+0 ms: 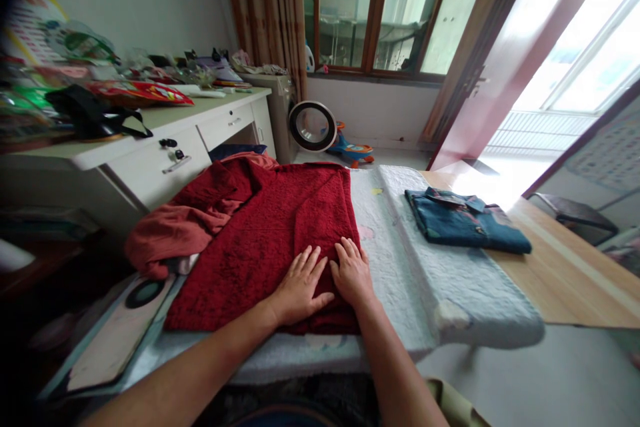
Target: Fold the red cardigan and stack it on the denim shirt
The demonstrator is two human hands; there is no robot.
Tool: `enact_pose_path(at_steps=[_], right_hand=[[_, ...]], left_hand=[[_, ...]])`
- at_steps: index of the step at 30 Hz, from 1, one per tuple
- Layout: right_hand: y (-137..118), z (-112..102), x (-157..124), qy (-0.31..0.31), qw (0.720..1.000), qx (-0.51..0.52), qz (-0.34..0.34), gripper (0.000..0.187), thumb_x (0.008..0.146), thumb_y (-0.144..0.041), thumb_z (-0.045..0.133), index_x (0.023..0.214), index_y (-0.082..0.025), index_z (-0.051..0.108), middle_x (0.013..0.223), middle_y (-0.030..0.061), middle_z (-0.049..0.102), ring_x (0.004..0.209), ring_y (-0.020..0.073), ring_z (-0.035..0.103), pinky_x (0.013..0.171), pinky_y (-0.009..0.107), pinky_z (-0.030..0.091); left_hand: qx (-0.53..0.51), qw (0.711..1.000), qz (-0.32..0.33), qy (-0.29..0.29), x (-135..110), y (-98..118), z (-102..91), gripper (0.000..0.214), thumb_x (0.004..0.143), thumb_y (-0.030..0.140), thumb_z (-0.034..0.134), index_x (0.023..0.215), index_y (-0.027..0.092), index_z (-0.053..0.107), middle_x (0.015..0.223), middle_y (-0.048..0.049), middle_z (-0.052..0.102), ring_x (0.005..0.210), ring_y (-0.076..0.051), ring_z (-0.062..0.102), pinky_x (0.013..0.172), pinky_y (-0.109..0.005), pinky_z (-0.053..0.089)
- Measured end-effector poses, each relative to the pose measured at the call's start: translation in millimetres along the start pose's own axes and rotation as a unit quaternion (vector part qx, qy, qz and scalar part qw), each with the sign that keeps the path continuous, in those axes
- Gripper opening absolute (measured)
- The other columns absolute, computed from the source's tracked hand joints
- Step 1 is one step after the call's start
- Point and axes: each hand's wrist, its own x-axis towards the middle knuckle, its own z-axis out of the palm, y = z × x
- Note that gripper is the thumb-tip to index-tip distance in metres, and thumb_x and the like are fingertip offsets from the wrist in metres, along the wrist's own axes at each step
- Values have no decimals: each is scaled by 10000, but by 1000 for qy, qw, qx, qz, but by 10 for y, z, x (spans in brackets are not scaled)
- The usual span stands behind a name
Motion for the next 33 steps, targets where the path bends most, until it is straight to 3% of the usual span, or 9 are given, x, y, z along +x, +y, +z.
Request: enact_pose_path(at_steps=[5, 12, 21, 24, 29, 33], right_hand=[[-8, -9, -2, 2, 1000, 4, 3, 467, 929, -340, 449, 1367, -189, 508, 1505, 71, 416, 1408, 220, 323, 1161, 411, 219], [1, -2, -4, 11, 1000, 12, -5, 460, 916, -324, 468, 1354, -189, 516, 1492, 86, 431, 1400, 227, 339, 1151, 427, 244], [-78, -61, -47, 55, 996, 43, -49, 482, 910, -185, 380, 1381, -171, 477, 1472, 100, 455, 1408, 212, 331, 1170, 452, 215], [-156, -61, -109, 28, 997, 36, -57, 526, 903, -167, 373, 1426, -146, 424, 1501, 103, 416, 1416, 199, 314, 1177, 420, 209], [-192, -41, -190, -37, 999, -5, -19, 527, 932, -336, 440, 1432, -171, 438, 1533, 82, 369, 1436, 238, 269, 1185, 445, 158], [-167, -58, -208, -42, 999, -31, -4, 542, 937, -443, 441, 1438, -235, 440, 1555, 55, 331, 1455, 259, 213, 1177, 475, 132]], left_hand=[[10, 999, 26, -37, -34, -51, -57, 863, 880, 718, 305, 1509, 128, 263, 1605, -176, 138, 1479, -343, 54, 1176, -511, 145], [-5, 993, 70, -98, -174, -133, -233, 830, 895, 677, 362, 1520, 145, 236, 1610, -178, 76, 1481, -323, 24, 1183, -497, 139], [-10, 995, 69, -66, -242, -194, -77, 861, 888, 682, 378, 1530, 138, 193, 1615, -161, 39, 1483, -307, -17, 1193, -503, 109], [-9, 996, 62, -63, -240, -199, -57, 912, 875, 698, 382, 1531, 103, 164, 1612, -171, 56, 1484, -305, -4, 1197, -492, 105], [0, 997, 62, -49, -239, -177, -63, 927, 865, 714, 378, 1530, 105, 161, 1611, -167, 92, 1486, -292, 19, 1196, -473, 128], [1, 997, 57, -47, -248, -159, -90, 901, 863, 684, 421, 1529, 128, 175, 1611, -163, 97, 1486, -290, 24, 1191, -480, 134]])
